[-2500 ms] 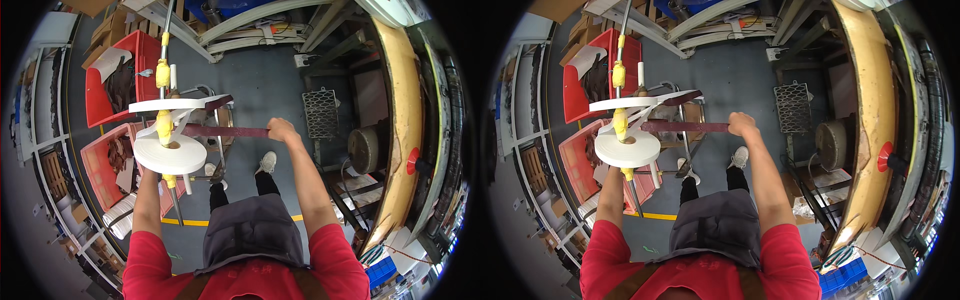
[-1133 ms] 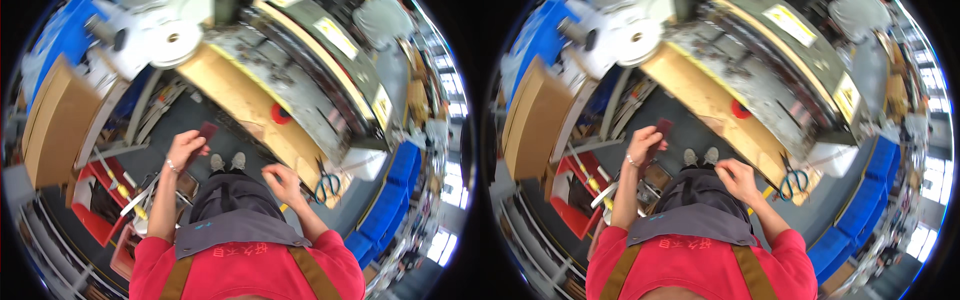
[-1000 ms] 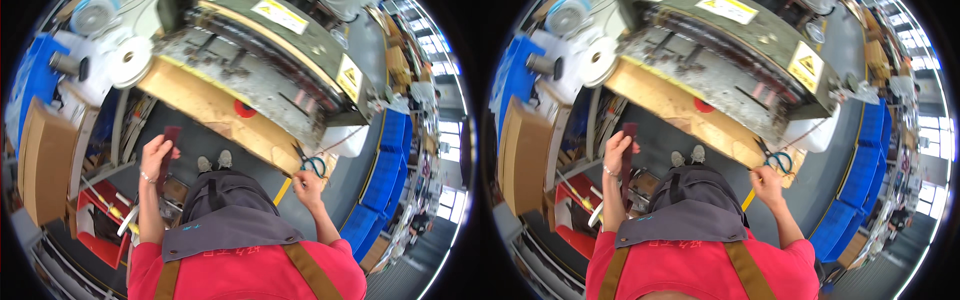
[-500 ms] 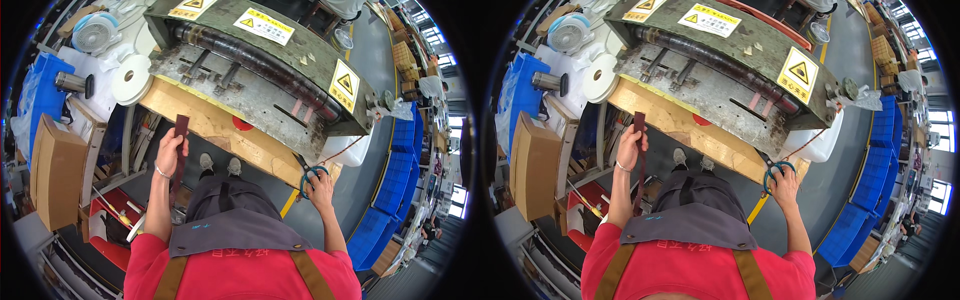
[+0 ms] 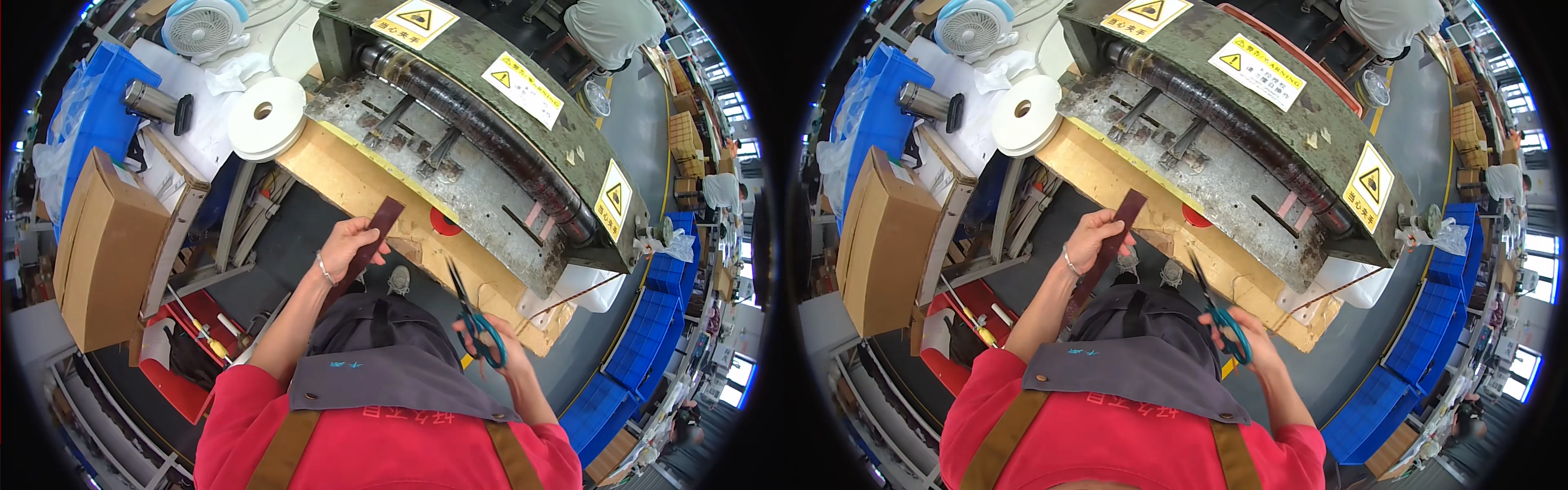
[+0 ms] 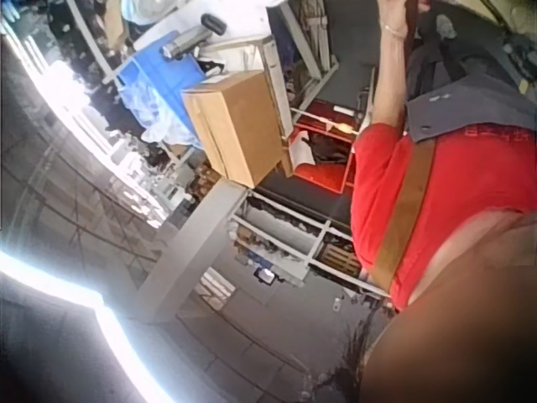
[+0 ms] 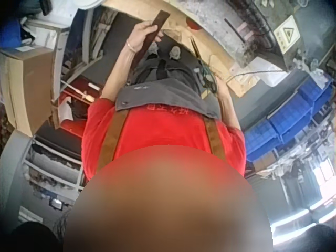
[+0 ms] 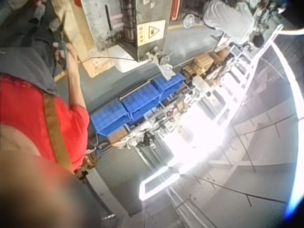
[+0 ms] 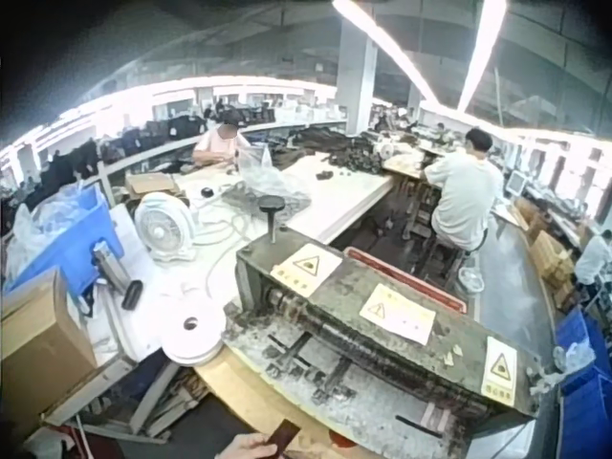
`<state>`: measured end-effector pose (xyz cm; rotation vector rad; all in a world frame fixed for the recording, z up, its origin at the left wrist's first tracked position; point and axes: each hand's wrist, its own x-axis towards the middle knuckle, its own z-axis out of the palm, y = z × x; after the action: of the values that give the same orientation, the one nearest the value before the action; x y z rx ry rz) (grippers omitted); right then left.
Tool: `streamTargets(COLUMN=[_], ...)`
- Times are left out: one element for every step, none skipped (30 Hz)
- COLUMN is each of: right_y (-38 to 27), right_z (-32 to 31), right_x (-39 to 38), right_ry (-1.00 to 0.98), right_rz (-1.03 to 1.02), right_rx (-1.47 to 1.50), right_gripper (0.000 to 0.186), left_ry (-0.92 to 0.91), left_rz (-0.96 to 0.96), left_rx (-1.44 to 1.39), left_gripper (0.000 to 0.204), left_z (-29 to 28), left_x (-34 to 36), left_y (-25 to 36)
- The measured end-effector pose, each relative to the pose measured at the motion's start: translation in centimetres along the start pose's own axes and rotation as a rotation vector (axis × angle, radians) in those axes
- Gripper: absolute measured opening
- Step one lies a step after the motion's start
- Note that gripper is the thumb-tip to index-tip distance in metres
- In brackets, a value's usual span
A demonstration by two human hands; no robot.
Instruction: The recorder is cutting and preparing leather straps at a workshop bench using scissors and adhesive tape.
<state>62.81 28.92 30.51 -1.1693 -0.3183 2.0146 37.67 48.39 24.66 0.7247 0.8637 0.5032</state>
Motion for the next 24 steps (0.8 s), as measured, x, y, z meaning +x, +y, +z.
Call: streamTargets(right_y=[0.6, 0.9, 0.7, 0.6, 0.5, 0.5, 0.5, 0.5, 0.5, 0.6, 0.6, 0.4, -0.2, -0.5, -0.3, -0.3, -0.3, -0.2, 0.9, 1.1, 1.2, 1.2, 0.9, 0.6], right_z=[0.9, 1.7, 2.2, 2.7, 3.0, 3.0, 2.9, 3.0, 3.1, 3.3, 3.6, 4.3, 5.2, 5.9, 6.3, 6.7, 6.9, 7.1, 6.0, 6.0, 6.0, 6.1, 6.3, 6.7], right_x=[1.9, 3.5, 4.8, 5.6, 6.3, 7.1, 7.8, 8.4, 8.7, 9.0, 9.3, 9.4, 9.3, 9.4, 9.8, 10.1, 10.3, 10.4, 11.3, 11.6, 11.9, 12.2, 12.3, 12.4], right_ry=[0.019, 0.037, 0.039, 0.051, 0.066, 0.065, 0.068, 0.071, 0.075, 0.058, 0.042, 0.042, 0.077, 0.111, 0.108, 0.112, 0.131, 0.149, 0.118, 0.119, 0.131, 0.143, 0.141, 0.172], right_rz=[-0.068, -0.134, -0.125, -0.164, -0.204, -0.199, -0.214, -0.230, -0.225, -0.266, -0.307, -0.302, -0.257, -0.212, -0.271, -0.270, -0.261, -0.252, -0.319, -0.320, -0.320, -0.321, -0.321, -0.307], right_rx=[0.092, 0.185, 0.185, 0.051, -0.081, -0.081, -0.184, -0.288, -0.287, -0.383, -0.480, -0.481, -0.543, -0.605, -0.558, -0.557, -0.588, -0.619, -0.697, -0.696, -0.689, -0.683, -0.683, -0.680], right_gripper=[0.039, 0.051, 0.051, 0.055, 0.059, 0.059, 0.059, 0.059, 0.059, 0.058, 0.058, 0.058, 0.056, 0.054, 0.049, 0.049, 0.048, 0.048, 0.048, 0.048, 0.045, 0.042, 0.042, 0.039], left_ry=[0.015, 0.019, 0.018, 0.015, 0.025, 0.029, 0.043, 0.055, 0.063, 0.061, 0.049, 0.042, 0.039, 0.035, 0.029, 0.026, 0.027, 0.029, 0.027, 0.022, 0.020, 0.021, 0.017, 0.014], left_rz=[-0.019, -0.024, -0.018, 0.003, 0.015, 0.012, 0.028, 0.043, 0.032, 0.027, 0.046, 0.068, 0.064, 0.068, 0.072, 0.070, 0.069, 0.069, 0.068, 0.072, 0.077, 0.077, 0.065, 0.053], left_rx=[0.015, 0.011, -0.007, -0.016, -0.021, -0.024, -0.015, -0.005, 0.014, 0.012, 0.020, 0.026, 0.024, 0.055, 0.088, 0.088, 0.100, 0.113, 0.114, 0.122, 0.129, 0.130, 0.140, 0.150], left_gripper=[0.012, 0.012, 0.012, 0.011, 0.010, 0.010, 0.010, 0.010, 0.010, 0.010, 0.011, 0.012, 0.012, 0.012, 0.013, 0.013, 0.014, 0.014, 0.014, 0.014, 0.014, 0.014, 0.014, 0.013], left_z=[0.1, 0.0, -0.1, -0.1, 0.1, 0.2, 0.3, 0.4, 0.8, 0.9, 1.1, 1.1, 1.1, 1.1, 1.1, 1.2, 1.3, 1.4, 1.4, 1.4, 1.3, 1.2, 1.2, 1.1], left_x=[0.3, 0.4, 0.6, 0.3, -0.1, -0.1, -0.2, -0.2, -0.5, -0.6, -0.7, -1.0, -1.0, -1.0, -1.0, -1.0, -1.0, -1.0, -1.0, -0.9, -0.9, -0.8, -0.8, -0.8], left_y=[-0.2, -0.4, -0.7, -0.7, -0.7, -0.7, -0.8, -0.8, -0.5, -0.5, -0.5, -0.6, -0.9, -1.2, -1.4, -1.4, -1.5, -1.4, -1.4, -1.5, -1.5, -1.5, -1.4, -1.3])
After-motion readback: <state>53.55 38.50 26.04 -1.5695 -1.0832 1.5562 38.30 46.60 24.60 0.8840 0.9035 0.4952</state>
